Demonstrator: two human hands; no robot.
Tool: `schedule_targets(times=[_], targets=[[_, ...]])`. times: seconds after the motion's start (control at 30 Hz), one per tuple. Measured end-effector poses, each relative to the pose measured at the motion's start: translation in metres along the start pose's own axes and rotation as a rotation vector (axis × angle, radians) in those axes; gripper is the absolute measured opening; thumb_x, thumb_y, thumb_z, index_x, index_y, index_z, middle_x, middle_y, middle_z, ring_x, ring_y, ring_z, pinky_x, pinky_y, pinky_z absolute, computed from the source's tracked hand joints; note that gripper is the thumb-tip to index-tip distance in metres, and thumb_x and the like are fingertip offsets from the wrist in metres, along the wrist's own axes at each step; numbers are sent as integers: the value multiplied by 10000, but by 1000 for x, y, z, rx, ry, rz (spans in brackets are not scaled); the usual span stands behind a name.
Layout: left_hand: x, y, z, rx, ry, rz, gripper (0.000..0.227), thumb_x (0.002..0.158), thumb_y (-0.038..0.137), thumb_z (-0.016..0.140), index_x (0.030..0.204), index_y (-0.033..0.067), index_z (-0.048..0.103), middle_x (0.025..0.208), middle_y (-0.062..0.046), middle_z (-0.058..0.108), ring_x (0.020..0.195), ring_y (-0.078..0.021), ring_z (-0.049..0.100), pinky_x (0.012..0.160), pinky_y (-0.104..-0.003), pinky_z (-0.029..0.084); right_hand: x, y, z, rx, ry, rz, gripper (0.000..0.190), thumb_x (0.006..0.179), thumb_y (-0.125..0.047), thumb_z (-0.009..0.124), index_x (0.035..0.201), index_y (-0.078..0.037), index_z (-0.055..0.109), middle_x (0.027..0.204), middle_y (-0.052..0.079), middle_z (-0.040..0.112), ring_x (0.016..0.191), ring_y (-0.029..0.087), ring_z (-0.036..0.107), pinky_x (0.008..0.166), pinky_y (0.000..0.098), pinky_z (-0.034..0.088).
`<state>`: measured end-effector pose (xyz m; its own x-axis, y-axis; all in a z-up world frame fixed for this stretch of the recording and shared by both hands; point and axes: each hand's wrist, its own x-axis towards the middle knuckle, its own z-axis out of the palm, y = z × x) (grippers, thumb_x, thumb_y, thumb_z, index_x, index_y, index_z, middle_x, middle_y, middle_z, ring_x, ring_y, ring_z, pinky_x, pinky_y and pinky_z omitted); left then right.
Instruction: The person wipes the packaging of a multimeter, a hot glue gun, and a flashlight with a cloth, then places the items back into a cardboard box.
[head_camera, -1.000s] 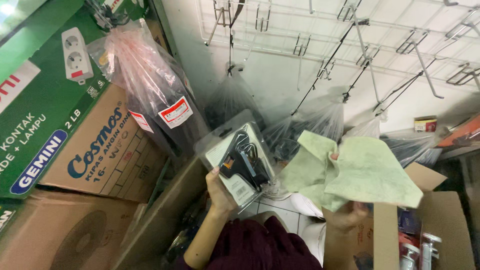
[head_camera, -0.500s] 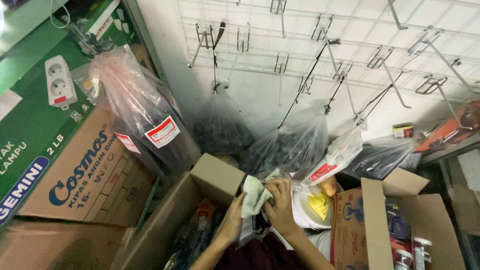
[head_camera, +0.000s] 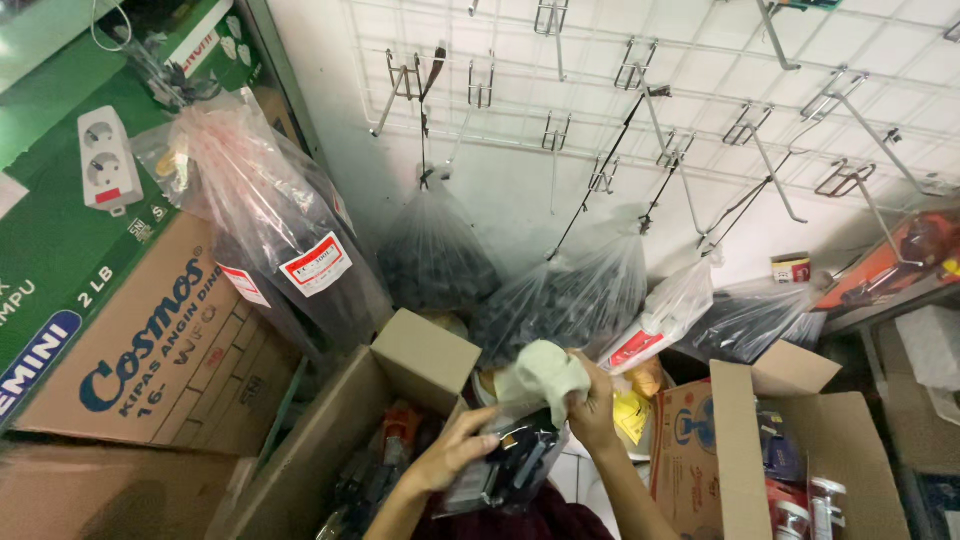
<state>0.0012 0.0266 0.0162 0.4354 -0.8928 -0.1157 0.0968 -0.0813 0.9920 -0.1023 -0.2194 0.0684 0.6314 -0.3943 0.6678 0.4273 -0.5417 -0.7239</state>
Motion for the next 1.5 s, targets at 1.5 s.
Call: schedule_targets(times=[1.5], targets=[[21,40,22,-171,838,600,589,1022,445,612,1311,-68,603,1193,-106,689,1073,-161,632,957,-306,489,-84,10,25,306,203,472,540,1022,-303,595,1428,39,495,1345,110,621,1230,199,589,1055,334,442]])
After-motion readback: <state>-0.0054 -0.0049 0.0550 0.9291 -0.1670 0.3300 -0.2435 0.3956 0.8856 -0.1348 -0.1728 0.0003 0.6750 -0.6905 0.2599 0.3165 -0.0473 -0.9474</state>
